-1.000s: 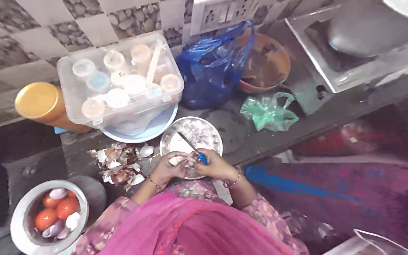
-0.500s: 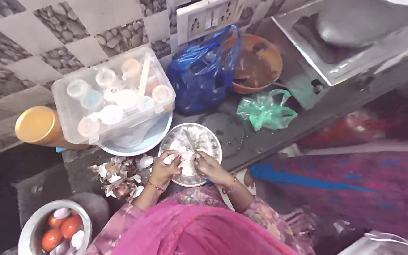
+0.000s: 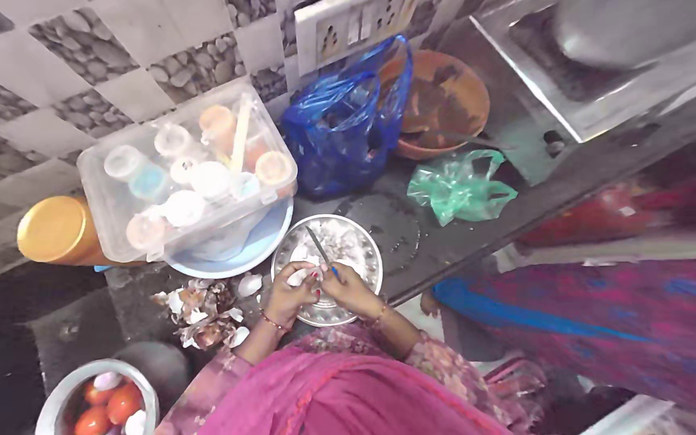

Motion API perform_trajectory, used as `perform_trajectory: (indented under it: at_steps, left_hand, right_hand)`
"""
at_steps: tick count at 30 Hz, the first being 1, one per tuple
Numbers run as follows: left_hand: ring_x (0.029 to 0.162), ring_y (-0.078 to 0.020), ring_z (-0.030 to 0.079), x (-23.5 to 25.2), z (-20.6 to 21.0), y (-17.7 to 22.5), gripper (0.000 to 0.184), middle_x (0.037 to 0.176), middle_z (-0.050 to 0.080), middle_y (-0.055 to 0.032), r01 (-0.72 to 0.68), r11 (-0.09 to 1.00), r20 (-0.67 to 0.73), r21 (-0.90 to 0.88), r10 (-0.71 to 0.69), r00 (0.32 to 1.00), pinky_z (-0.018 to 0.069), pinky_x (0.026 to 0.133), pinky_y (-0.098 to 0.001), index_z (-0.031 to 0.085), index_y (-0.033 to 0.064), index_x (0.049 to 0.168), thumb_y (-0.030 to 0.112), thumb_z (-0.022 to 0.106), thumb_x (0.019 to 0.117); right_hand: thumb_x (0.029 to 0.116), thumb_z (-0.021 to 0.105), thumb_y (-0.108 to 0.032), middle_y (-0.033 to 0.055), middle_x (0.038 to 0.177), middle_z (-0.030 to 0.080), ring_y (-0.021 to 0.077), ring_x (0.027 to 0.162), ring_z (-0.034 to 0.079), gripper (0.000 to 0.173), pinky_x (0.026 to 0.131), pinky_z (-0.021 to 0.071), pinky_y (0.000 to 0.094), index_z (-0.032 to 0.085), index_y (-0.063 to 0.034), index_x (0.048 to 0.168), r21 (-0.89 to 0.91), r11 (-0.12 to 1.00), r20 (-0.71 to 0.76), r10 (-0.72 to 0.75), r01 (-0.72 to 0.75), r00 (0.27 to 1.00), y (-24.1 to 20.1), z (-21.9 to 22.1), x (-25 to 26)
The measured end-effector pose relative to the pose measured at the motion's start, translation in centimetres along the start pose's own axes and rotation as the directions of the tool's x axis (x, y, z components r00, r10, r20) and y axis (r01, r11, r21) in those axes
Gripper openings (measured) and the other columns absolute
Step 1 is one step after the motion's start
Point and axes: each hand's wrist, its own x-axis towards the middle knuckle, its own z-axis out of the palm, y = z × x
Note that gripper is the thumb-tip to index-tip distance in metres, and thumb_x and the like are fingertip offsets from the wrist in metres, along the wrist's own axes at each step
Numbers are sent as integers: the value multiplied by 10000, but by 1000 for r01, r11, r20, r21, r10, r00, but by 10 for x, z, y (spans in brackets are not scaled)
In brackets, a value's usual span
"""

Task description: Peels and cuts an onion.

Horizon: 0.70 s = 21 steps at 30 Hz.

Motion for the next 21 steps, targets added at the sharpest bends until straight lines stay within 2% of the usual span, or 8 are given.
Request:
perform_trajectory:
  at_steps: [6,15,18,21]
  left_hand:
    - [739,-42,662,5,-1,-6,340,923,712,35,-43,998,20,39,42,999,577,669,-227,666,83,1036,12,786,726]
    - [701,-34,648,11,4,-3,308,901,696,35,4,994,-18,112,-2,1000,575,656,-221,635,45,1072,-10,712,779]
    - [633,-25,621,15,8,1,319,814,676,51,33,996,-41,89,-29,999,555,603,-207,606,53,1082,-29,677,783]
    - [667,-37,644,20,8,1,373,839,699,42,-4,999,-23,33,5,1000,567,628,-222,628,77,1060,-42,731,722]
  right_hand:
    - [1065,438,-244,-52,676,431,18,560,415,300,544,382,213,552,-54,864,-72,997,-49,-33,29,998,-2,1,1]
    - [1080,423,-262,-18,686,438,59,620,446,391,604,402,262,528,-44,774,-215,976,-104,-42,19,994,-6,0,3]
    - [1040,489,-280,-4,704,479,80,635,482,332,615,430,291,555,-39,822,-232,972,-103,-53,28,993,-6,-5,7]
    - [1004,586,-319,52,778,558,126,703,542,334,680,481,336,608,6,928,-264,964,-108,-47,17,993,-12,-11,10]
